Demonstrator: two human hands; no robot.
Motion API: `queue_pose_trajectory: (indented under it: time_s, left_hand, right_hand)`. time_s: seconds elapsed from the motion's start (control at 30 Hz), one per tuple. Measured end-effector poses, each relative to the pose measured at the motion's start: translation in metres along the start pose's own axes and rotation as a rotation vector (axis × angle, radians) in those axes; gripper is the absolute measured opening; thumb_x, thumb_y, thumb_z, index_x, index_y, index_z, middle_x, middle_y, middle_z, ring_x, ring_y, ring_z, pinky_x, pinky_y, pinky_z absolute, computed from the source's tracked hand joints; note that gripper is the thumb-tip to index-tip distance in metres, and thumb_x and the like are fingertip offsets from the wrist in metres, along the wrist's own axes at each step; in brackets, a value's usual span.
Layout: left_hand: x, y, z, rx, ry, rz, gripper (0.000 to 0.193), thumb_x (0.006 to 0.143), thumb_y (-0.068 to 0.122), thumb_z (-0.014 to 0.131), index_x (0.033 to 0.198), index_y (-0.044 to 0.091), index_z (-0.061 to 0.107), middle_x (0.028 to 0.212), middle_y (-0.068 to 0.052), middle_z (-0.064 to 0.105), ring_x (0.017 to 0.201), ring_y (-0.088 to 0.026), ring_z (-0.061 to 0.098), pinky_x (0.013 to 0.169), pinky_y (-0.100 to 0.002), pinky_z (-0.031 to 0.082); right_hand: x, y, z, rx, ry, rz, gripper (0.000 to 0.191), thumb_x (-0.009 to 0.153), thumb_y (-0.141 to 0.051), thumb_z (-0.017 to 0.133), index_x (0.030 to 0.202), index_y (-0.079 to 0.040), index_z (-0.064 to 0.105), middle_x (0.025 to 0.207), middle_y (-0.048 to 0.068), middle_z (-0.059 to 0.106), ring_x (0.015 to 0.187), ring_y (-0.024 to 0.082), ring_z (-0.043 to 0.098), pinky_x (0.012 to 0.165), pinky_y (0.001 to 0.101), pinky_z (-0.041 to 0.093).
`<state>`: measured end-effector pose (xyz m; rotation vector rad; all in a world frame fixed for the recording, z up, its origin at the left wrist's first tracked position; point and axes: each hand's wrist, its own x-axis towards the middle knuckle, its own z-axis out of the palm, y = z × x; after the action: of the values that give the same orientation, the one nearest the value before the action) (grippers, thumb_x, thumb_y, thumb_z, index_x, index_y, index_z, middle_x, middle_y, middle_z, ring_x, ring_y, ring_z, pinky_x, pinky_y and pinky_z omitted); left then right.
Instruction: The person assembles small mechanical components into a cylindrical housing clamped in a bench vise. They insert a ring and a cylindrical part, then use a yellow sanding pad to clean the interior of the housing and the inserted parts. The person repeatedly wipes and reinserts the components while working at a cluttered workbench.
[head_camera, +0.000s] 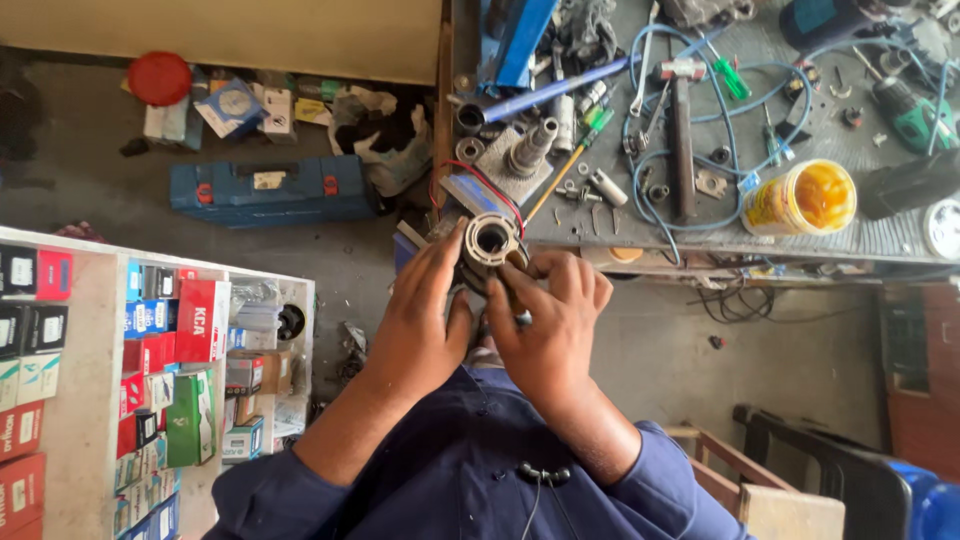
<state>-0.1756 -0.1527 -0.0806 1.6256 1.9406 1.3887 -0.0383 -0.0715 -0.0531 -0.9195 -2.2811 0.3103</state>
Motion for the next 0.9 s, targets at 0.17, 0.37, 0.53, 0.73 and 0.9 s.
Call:
queue_pose_trajectory:
  time_s: [0.17, 0.37, 0.53, 0.73, 0.9]
  left_hand:
    - [-0.004, -0.007, -0.002, -0.048, -0.026, 0.034, 0.075, 0.085, -0.007, 0.056, 0.156, -0.002, 0.033, 0.149, -0.027, 0.050, 0.140, -0.045, 0.048, 0.118, -0.049, 0.039]
    - [-0.001, -0.009, -0.011, -0.096, -0.108, 0.010, 0.083, 0.078, -0.010, 0.053, 0.158, -0.001, 0.032, 0.149, -0.027, 0.050, 0.140, -0.045, 0.048, 0.119, -0.049, 0.038]
    - [-0.001, -0.010, -0.016, -0.127, -0.194, 0.015, 0.091, 0.074, -0.008, 0.056, 0.159, -0.003, 0.023, 0.153, -0.030, 0.043, 0.142, -0.047, 0.041, 0.120, -0.051, 0.034]
    - [0.003, -0.008, -0.019, -0.089, -0.221, 0.035, 0.093, 0.074, -0.006, 0.059, 0.159, -0.003, 0.022, 0.154, -0.030, 0.042, 0.146, -0.048, 0.038, 0.122, -0.053, 0.030]
    - [0.002, -0.008, -0.024, -0.072, -0.279, 0.041, 0.096, 0.072, -0.004, 0.061, 0.159, -0.004, 0.019, 0.154, -0.031, 0.040, 0.147, -0.046, 0.036, 0.124, -0.057, 0.022]
  right_hand:
    - [-0.011, -0.017, 0.007, -0.073, 0.018, 0.063, 0.020, 0.090, -0.019, 0.075, 0.107, -0.009, 0.077, 0.120, 0.009, 0.061, 0.123, 0.032, 0.050, 0.105, 0.0479, 0.030]
    - [-0.015, -0.026, 0.013, -0.080, 0.083, 0.084, 0.021, 0.094, -0.017, 0.069, 0.112, -0.009, 0.078, 0.158, 0.018, 0.045, 0.151, 0.044, 0.027, 0.121, 0.0551, 0.016]
    - [-0.018, -0.022, 0.023, -0.132, 0.090, 0.135, 0.018, 0.094, -0.017, 0.071, 0.108, -0.010, 0.079, 0.161, 0.014, 0.044, 0.154, 0.044, 0.024, 0.123, 0.0578, 0.013]
    - [-0.024, -0.024, 0.016, -0.188, 0.065, 0.129, 0.017, 0.096, -0.020, 0.073, 0.109, -0.014, 0.080, 0.161, 0.010, 0.046, 0.155, 0.040, 0.025, 0.123, 0.0555, 0.011]
    - [-0.019, -0.025, 0.022, -0.272, 0.101, 0.119, 0.010, 0.090, -0.021, 0.075, 0.097, -0.015, 0.079, 0.158, 0.011, 0.047, 0.151, 0.042, 0.025, 0.120, 0.0590, 0.009]
